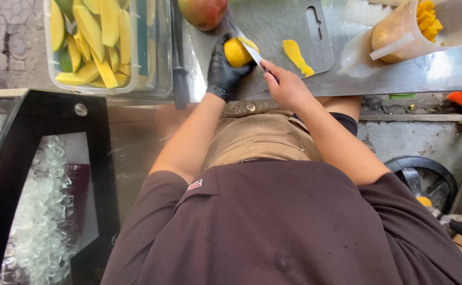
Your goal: Cutting a peeled mango into cubes on a cutting board using a knife.
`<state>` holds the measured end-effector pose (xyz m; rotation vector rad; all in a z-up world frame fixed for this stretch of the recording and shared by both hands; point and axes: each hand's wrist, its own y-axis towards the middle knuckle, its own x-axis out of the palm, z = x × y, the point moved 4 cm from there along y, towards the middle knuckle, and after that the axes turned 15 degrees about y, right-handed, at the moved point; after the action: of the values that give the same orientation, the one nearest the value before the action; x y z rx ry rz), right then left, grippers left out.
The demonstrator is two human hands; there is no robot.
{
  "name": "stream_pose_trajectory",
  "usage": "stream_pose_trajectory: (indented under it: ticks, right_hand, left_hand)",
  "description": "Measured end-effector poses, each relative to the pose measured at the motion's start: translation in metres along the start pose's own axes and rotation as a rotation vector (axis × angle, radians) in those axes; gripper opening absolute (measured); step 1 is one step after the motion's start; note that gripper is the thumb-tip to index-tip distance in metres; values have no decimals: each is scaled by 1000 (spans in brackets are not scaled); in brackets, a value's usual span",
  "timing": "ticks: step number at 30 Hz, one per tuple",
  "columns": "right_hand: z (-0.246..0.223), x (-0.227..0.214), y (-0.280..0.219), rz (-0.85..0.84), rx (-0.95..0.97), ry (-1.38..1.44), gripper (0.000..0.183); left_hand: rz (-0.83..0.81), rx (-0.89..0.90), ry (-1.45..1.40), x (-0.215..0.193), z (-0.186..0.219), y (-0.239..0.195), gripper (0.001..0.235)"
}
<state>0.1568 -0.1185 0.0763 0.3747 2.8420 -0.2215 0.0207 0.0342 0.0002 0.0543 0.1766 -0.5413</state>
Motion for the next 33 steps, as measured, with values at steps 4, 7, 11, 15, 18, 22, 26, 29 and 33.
stream_pose_trajectory:
  ticks: [4,7,11,15,18,22,26,29,33]
  right_hand:
    - [7,-6,-14,6,-18,34,43]
    - [1,-4,-5,-11,203,70,45]
    - [12,-6,3,0,100,84,43]
    - [39,-5,-3,-38,198,222,46]
    - [27,-4,10,-74,524,519,48]
    - [40,-2,15,-114,590,702,48]
    - [62,5,3,-181,641,922,47]
    - [78,6,-12,-189,689,1067,43]
    - [84,-1,-29,-249,726,1221,43]
  left_hand:
    - [58,48,389,-1,12,-11,100]
    - [62,90,317,0,10,-10,99]
    - [52,73,430,-3,14,-7,97]
    - [74,148,428,-2,13,-12,95]
    - [57,40,398,0,15,-11,95]
    - [60,51,342,2,12,-10,94]
    - [85,91,407,0,13,-11,95]
    - [47,60,323,1,14,-11,95]
    - [-2,95,308,-3,10,-5,94]
